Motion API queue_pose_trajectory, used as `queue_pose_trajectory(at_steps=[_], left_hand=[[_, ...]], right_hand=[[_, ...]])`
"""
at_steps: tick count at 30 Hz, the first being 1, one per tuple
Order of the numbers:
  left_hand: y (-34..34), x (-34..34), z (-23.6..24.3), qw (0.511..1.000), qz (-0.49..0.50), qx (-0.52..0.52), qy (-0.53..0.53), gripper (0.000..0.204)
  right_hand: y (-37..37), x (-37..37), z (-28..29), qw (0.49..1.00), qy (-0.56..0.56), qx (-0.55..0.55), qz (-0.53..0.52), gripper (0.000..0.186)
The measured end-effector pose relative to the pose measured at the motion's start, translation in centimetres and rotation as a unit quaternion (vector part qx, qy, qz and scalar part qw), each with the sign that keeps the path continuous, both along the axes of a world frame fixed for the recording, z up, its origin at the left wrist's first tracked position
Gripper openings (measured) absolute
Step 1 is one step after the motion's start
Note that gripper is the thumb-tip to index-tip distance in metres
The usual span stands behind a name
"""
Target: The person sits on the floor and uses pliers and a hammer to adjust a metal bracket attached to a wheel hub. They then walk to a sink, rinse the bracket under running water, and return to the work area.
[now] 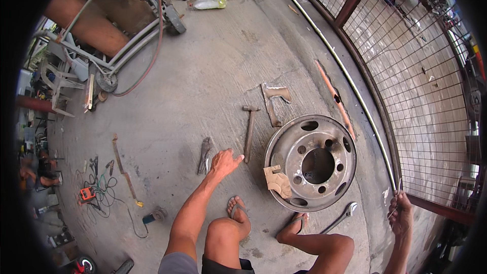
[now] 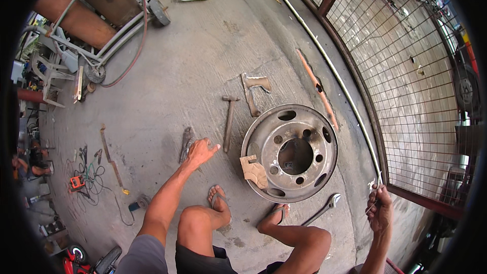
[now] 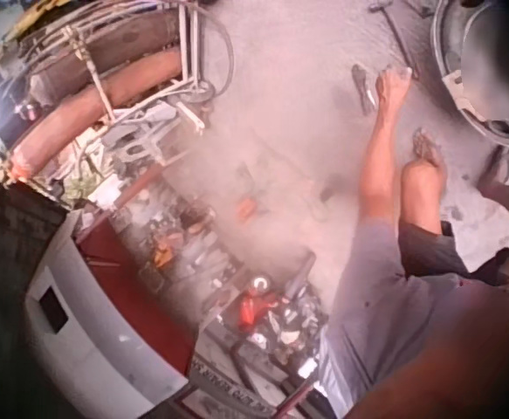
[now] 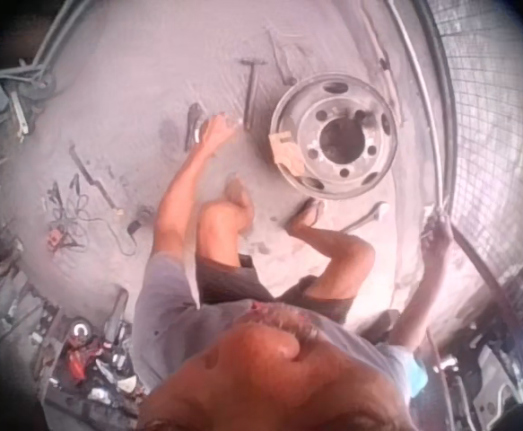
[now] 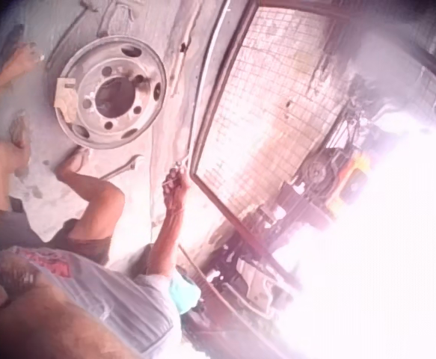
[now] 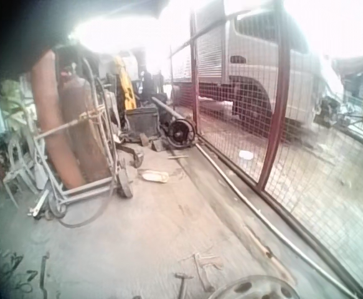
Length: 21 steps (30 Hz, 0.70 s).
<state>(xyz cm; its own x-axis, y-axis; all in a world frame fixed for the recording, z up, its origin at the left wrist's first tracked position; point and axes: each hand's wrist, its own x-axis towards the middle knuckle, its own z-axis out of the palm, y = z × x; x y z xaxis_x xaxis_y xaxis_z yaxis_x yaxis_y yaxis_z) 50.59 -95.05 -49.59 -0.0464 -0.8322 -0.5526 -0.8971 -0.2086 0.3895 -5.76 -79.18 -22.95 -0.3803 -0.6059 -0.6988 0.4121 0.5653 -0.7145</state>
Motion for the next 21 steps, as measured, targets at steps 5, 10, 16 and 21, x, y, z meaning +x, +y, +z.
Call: queue_pose_trajectory(at_steps=[5,10,16,21], left_hand=[[9.3,6.9,8.5,0.992,0.074,0.083,-0.054,0.058],[24.0,15.5,17.8,0.962,0.120,0.219,-0.108,0.064],[42.1,22.1,30.0,0.866,0.266,0.413,-0.095,0.057],[45.3,24.0,36.8,0.912,0.289,0.289,0.036,0.051]], right_hand=[[5.9,0.0,0.3,0.985,-0.110,0.109,-0.070,0.027],[10.9,3.2,4.0,0.972,-0.115,0.198,0.053,0.023],[6.9,10.1,11.5,0.966,0.014,0.227,0.125,0.010],[4.7,15.1,17.1,0.968,0.011,0.211,0.138,0.015]])
